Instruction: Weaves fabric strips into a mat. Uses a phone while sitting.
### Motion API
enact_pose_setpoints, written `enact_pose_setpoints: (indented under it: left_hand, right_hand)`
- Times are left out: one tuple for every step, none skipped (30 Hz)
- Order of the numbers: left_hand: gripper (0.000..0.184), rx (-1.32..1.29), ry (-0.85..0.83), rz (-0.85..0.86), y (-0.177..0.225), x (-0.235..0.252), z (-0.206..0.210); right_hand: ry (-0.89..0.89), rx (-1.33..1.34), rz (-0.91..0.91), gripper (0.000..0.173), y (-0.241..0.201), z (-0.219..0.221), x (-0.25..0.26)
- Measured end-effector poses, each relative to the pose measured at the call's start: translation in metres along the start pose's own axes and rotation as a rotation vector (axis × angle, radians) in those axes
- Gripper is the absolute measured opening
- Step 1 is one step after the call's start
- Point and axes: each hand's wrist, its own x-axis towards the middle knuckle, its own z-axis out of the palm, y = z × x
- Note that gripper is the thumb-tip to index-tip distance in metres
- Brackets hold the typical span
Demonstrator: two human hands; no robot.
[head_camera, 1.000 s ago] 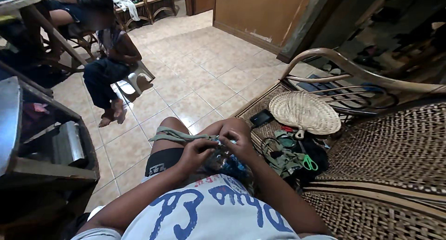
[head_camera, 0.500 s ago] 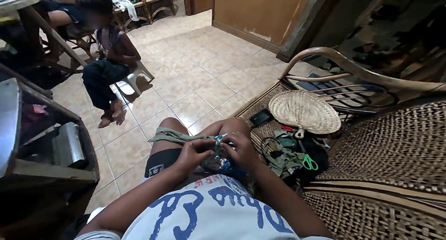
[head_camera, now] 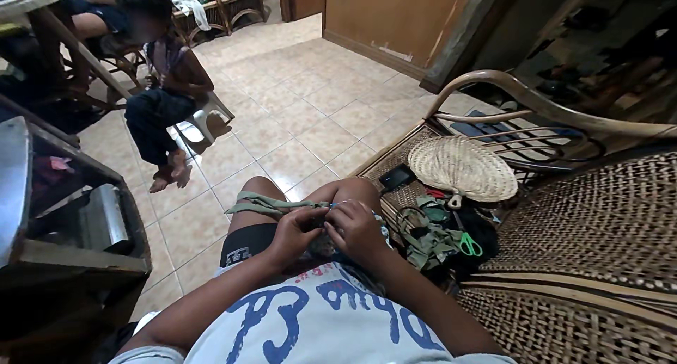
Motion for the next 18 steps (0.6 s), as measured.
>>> enact_pose_setpoints:
  left_hand:
    - [0.038, 0.009, 0.002, 0.004, -0.001, 0.0, 0.0]
    - [0.038, 0.012, 0.001, 0.004, -0.001, -0.001, 0.0]
    - [0.038, 0.011, -0.002, 0.001, 0.0, -0.001, 0.0]
    - [0.038, 0.004, -0.007, -0.006, 0.001, -0.001, 0.0]
    - [0.038, -0.014, -0.016, -0.016, 0.002, -0.001, -0.001]
    - [0.039, -0.044, -0.026, -0.032, 0.002, 0.0, -0.002]
    - [0.041, -0.081, -0.041, -0.06, 0.002, 0.0, -0.002]
    - [0.042, -0.118, -0.06, -0.103, 0.003, 0.0, -0.004]
    - [0.044, -0.15, -0.077, -0.148, 0.005, 0.001, -0.004]
    - [0.045, -0.178, -0.092, -0.185, 0.007, 0.0, -0.005]
    - [0.046, -0.192, -0.106, -0.211, 0.009, 0.0, -0.006]
    - [0.048, -0.197, -0.117, -0.225, 0.009, 0.0, -0.007]
    - [0.048, -0.194, -0.126, -0.23, 0.01, 0.0, -0.007]
    - [0.049, -0.188, -0.135, -0.229, 0.01, 0.0, -0.008]
    - [0.049, -0.175, -0.145, -0.224, 0.01, 0.0, -0.008]
    - [0.048, -0.157, -0.155, -0.215, 0.01, 0.0, -0.008]
    - [0.048, -0.137, -0.162, -0.204, 0.011, 0.0, -0.008]
    - [0.047, -0.127, -0.166, -0.192, 0.011, 0.0, -0.008]
  right_hand:
    - [-0.004, -0.025, -0.002, 0.016, -0.003, 0.0, 0.001]
    - [0.0, -0.033, -0.005, 0.016, -0.003, 0.001, 0.001]
    - [0.02, -0.04, -0.011, 0.017, -0.003, 0.003, 0.0]
    - [0.047, -0.044, -0.013, 0.018, -0.001, 0.005, 0.0]
    - [0.08, -0.047, -0.01, 0.019, 0.0, 0.008, -0.002]
    - [0.104, -0.038, 0.002, 0.019, 0.001, 0.011, -0.004]
    - [0.117, -0.011, 0.019, 0.019, 0.001, 0.013, -0.005]
    - [0.12, 0.024, 0.036, 0.017, 0.002, 0.014, -0.006]
    - [0.113, 0.072, 0.047, 0.015, 0.002, 0.013, -0.007]
    - [0.106, 0.109, 0.04, 0.012, 0.004, 0.012, -0.008]
    - [0.098, 0.125, 0.01, 0.011, 0.007, 0.011, -0.009]
    - [0.086, 0.121, -0.034, 0.011, 0.009, 0.01, -0.009]
    - [0.064, 0.104, -0.08, 0.012, 0.011, 0.007, -0.008]
    - [0.031, 0.082, -0.123, 0.013, 0.012, 0.003, -0.006]
    - [-0.014, 0.057, -0.16, 0.014, 0.012, -0.001, -0.003]
    - [-0.056, 0.029, -0.192, 0.014, 0.012, -0.005, 0.001]
    - [-0.093, 0.005, -0.222, 0.013, 0.011, -0.009, 0.005]
    - [-0.126, -0.017, -0.254, 0.012, 0.011, -0.011, 0.009]
